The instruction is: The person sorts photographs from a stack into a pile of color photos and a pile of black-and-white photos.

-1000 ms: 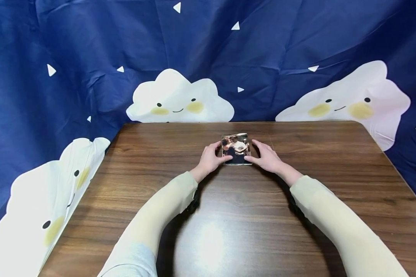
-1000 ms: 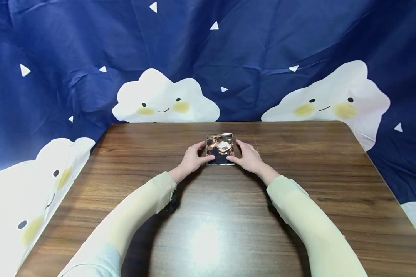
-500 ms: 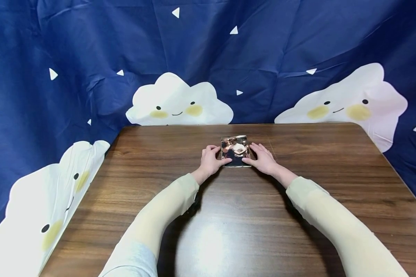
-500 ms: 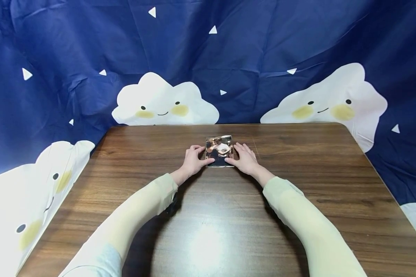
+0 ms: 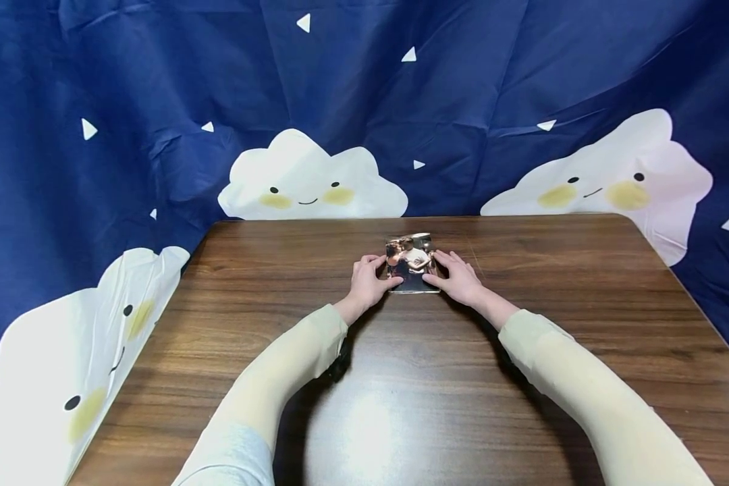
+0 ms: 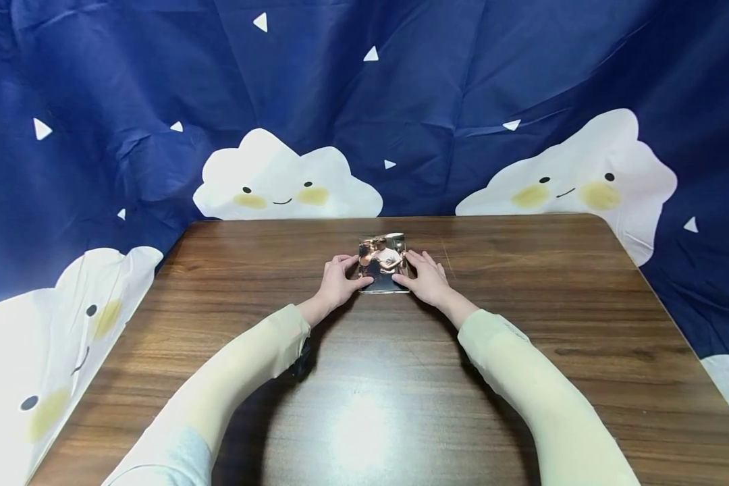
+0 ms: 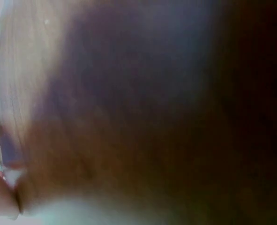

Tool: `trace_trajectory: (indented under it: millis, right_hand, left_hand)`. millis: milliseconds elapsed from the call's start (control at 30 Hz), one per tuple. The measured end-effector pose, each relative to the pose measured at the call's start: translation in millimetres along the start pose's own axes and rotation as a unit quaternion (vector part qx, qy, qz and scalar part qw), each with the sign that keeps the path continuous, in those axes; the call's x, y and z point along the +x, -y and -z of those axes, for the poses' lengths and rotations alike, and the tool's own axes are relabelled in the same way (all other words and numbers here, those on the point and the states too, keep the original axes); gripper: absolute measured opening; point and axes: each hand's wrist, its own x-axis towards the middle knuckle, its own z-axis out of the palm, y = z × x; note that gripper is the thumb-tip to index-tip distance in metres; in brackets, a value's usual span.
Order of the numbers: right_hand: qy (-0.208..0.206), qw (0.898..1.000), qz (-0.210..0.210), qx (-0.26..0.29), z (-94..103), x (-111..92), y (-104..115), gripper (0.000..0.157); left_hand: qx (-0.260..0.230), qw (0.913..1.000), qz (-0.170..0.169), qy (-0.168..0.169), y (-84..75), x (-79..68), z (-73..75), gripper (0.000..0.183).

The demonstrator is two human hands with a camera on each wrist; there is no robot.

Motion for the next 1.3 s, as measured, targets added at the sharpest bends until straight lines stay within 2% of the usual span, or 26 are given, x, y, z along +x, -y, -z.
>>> trace_trajectory:
  millis: [100,267,533,767,1000,1300]
  right_hand:
    - [-0.037,0.999,0.000,0.003,-1.5,0.3,-0.4,0.064]
    - [-0.086,0.996,-0.007,0.021,-2.5,0.4,0.5,0.056]
    - [-0.084,0.995,-0.028,0.051,-2.1,2.2,4.2,0.056]
    - [-0.088,0.994,-0.029,0.056,-0.4,4.7,5.6,0.055]
    - [-0.096,0.993,-0.025,0.062,-2.0,4.4,7.6,0.054]
    - [-0.108,0.991,-0.012,0.074,-5.3,7.2,19.0,0.052]
  left_hand:
    - [-0.001,0.9999,0.012,0.003,-0.2,0.9,-0.5,0.065]
    - [-0.020,0.9996,0.014,-0.015,-1.9,2.2,-1.9,0.058]
    - [-0.076,0.9958,0.034,-0.038,-4.7,2.8,-3.0,0.051]
    - [-0.112,0.9918,0.052,-0.032,-7.8,3.8,0.8,0.049]
    - [-0.162,0.9859,0.036,-0.020,-4.9,4.4,5.3,0.050]
    - [-0.171,0.9849,0.019,-0.015,2.8,1.7,19.0,0.050]
